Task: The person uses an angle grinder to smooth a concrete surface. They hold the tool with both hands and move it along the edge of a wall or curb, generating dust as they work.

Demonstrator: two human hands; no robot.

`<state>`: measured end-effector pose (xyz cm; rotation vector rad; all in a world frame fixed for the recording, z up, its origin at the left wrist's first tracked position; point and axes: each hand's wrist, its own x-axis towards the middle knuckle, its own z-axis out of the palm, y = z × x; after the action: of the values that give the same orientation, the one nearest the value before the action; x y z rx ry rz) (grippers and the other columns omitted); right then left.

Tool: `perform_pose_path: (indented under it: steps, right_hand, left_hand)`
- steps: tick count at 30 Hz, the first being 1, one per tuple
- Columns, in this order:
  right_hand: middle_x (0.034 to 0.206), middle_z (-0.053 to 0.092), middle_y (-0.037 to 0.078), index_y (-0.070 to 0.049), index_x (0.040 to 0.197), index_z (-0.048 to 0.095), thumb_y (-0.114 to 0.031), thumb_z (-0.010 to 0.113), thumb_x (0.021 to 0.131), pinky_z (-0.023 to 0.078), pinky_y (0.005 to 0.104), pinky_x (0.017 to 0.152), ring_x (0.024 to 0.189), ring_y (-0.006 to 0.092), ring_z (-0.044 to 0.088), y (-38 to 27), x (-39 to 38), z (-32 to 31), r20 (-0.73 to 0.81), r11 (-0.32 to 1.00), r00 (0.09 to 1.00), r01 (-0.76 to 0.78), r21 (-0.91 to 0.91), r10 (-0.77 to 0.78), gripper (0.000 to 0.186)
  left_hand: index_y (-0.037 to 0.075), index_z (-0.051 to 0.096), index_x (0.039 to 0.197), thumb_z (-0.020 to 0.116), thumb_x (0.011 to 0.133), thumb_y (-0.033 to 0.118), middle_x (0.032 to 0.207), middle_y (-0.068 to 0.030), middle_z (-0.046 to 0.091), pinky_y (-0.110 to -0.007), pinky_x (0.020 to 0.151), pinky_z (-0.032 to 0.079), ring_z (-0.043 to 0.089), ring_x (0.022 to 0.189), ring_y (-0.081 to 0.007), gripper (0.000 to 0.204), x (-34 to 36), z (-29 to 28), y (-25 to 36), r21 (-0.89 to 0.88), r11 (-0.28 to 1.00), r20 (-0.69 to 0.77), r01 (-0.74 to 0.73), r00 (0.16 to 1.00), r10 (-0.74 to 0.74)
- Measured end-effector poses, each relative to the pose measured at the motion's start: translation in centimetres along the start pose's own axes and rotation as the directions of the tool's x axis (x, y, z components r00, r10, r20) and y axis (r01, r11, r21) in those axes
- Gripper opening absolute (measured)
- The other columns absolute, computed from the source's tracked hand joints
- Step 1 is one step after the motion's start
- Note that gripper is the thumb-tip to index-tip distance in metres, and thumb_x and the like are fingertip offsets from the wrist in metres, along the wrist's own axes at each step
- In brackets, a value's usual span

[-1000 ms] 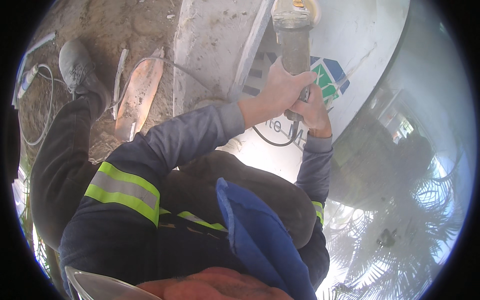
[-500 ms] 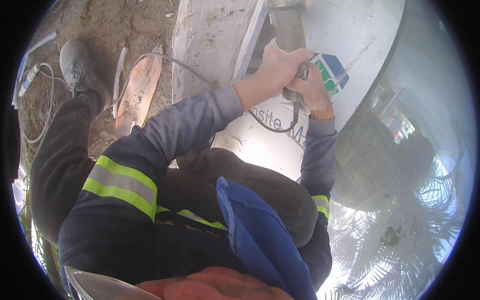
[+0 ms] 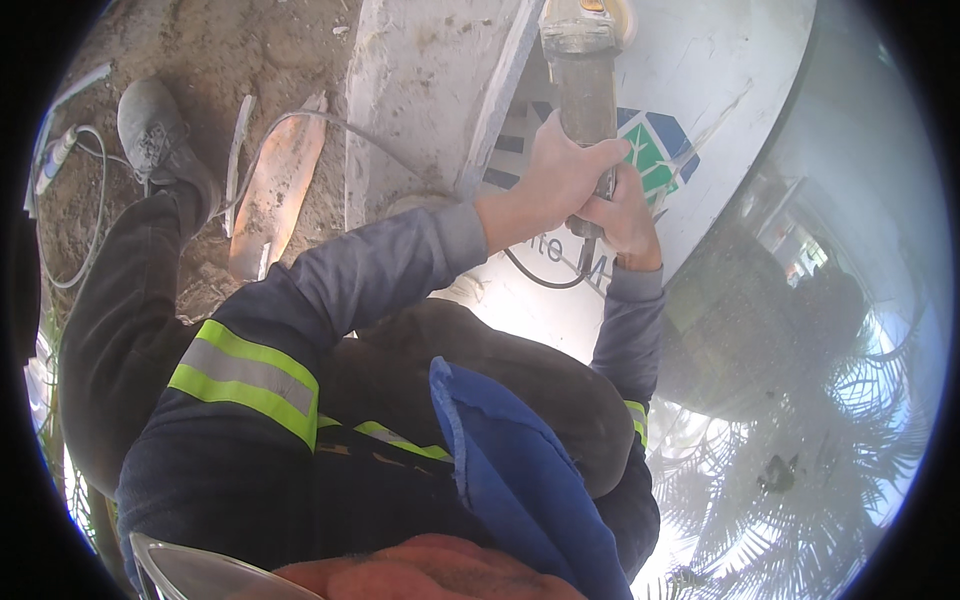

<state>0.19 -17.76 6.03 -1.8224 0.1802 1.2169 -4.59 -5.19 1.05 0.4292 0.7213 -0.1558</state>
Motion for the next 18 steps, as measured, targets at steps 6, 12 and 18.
perform_pose_path:
  steps: [6,12,18]
  right_hand:
    - [0.090,0.068,0.007,0.004,0.112,0.063,-0.008,0.079,0.078,0.053,0.0272,0.061,0.071,0.0136,0.066,-0.3,0.9,0.3,-0.013,1.000,1.000,-0.002,0.026,0.002,0.041]
    - [0.088,0.068,0.007,0.005,0.109,0.062,-0.010,0.080,0.080,0.052,0.0274,0.059,0.069,0.0135,0.065,-1.4,3.1,-0.7,0.123,1.000,0.992,-0.013,0.002,0.013,0.037]
    - [0.090,0.069,0.008,0.004,0.106,0.063,-0.013,0.082,0.079,0.051,0.0273,0.058,0.069,0.0137,0.065,-1.8,2.9,0.0,0.096,0.999,0.995,-0.031,0.040,0.027,0.037]
  left_hand:
    - [-0.007,0.053,0.120,0.076,0.082,0.012,0.105,-0.0152,0.065,-0.034,0.074,0.057,0.067,0.089,-0.0194,0.048,0.9,-0.4,0.5,0.009,0.999,0.045,-0.047,0.998,0.047]
    - [-0.008,0.052,0.120,0.077,0.082,0.014,0.105,-0.0166,0.065,-0.036,0.069,0.058,0.068,0.088,-0.0216,0.051,2.9,-0.4,0.9,0.086,0.996,-0.077,-0.037,0.996,0.043]
    - [-0.008,0.052,0.121,0.078,0.083,0.016,0.104,-0.0168,0.065,-0.037,0.067,0.059,0.068,0.087,-0.0226,0.052,2.2,-0.5,2.3,-0.016,1.000,-0.024,-0.004,1.000,0.004]
